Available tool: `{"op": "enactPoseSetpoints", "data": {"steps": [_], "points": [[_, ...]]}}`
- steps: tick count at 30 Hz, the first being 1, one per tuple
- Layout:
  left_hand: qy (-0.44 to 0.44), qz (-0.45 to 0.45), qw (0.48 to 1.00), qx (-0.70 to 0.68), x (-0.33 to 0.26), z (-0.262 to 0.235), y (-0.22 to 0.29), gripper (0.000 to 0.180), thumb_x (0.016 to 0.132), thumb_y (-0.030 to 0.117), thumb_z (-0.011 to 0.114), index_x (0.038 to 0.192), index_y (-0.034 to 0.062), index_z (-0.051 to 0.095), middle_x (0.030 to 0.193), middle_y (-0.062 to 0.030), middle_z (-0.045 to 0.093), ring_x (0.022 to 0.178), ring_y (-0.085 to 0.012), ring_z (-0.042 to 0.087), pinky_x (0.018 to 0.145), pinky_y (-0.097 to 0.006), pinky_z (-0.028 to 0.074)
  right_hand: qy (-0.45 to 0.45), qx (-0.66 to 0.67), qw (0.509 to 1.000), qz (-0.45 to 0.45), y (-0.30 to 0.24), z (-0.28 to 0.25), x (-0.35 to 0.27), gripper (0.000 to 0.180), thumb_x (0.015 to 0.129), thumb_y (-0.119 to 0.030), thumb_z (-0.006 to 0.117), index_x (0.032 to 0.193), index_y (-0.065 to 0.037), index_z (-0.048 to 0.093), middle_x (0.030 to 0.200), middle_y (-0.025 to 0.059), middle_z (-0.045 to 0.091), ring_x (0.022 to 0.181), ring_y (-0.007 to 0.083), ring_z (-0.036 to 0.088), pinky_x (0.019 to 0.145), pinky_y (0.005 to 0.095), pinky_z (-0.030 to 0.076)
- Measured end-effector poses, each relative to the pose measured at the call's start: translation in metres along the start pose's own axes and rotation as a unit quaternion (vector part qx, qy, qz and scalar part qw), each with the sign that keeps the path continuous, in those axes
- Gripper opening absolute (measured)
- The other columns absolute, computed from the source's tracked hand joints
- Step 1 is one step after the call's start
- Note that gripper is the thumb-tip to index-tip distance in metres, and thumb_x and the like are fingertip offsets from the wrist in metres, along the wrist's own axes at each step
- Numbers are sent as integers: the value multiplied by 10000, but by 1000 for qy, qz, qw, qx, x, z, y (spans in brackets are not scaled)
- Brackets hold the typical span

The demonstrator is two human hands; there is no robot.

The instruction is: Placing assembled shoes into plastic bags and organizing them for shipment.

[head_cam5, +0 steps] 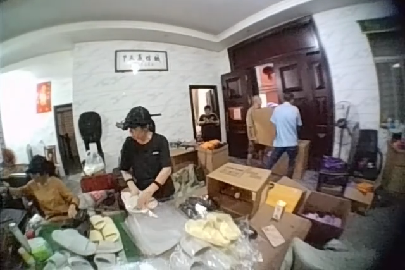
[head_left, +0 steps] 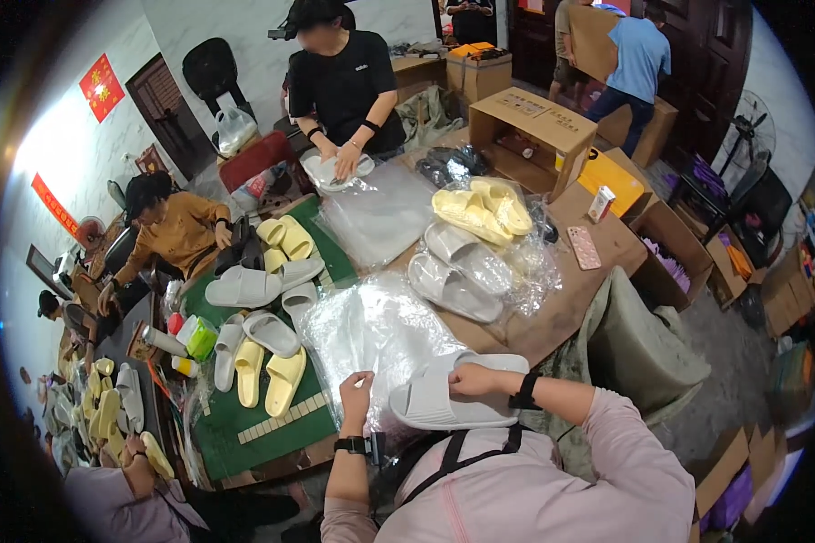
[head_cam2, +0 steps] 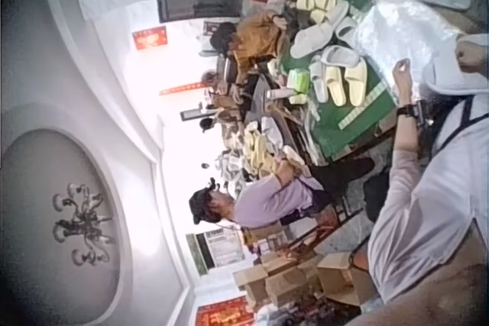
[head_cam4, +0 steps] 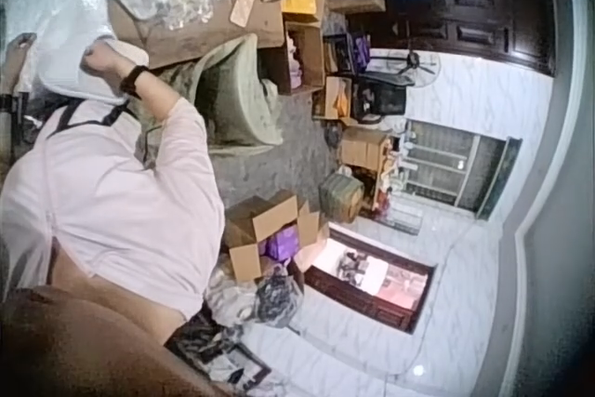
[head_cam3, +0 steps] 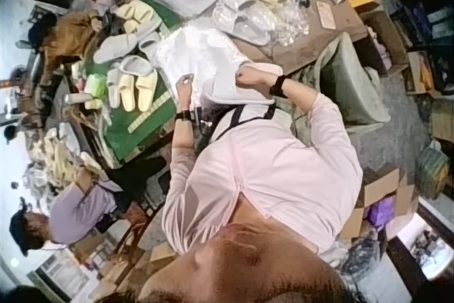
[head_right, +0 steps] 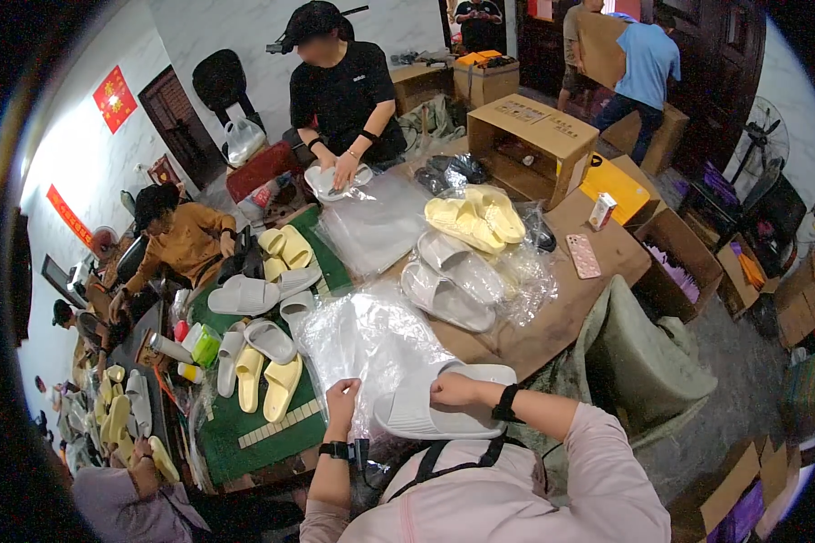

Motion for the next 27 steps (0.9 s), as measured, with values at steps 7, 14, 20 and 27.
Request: {"op": "enactPoseSetpoints", "data": {"steps": [7,14,20,27], "points": [[-28,32,999,-12,-3,13,10,159,782,128,687,858,-9,655,874,-114,654,864,-216,598,815,-320,447,96,-275,956,-31,8,13,-2,279,745,-294,570,857,-47,638,878,168,599,971,333,539,883,501,368],[-102,75,991,-47,-11,22,13,114,764,99,689,812,14,629,1054,-122,563,988,-260,540,858,-332,430,116,-322,939,-41,-5,31,7,269,743,-289,582,867,-57,637,900,164,600,972,326,538,880,473,376],[344,50,938,9,-30,27,16,417,825,137,648,1186,22,473,1201,-168,459,1163,-294,419,991,-393,351,119,-264,957,-5,-12,45,23,269,773,-297,562,835,-42,623,886,179,607,952,345,547,804,473,397],[-17,-193,861,-470,-44,17,6,246,950,190,475,1097,-7,471,1005,-143,593,889,-255,601,784,-381,505,88,-199,976,32,-23,65,42,384,821,-374,537,904,-11,630,844,243,608,852,402,569,798,471,423]]}}
Point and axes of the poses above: each hand's wrist, its own x-axis towards the middle knuckle, its own z-axis out of the palm, y = z × x, the point moved 1 cm from there along x, towards the middle knuckle
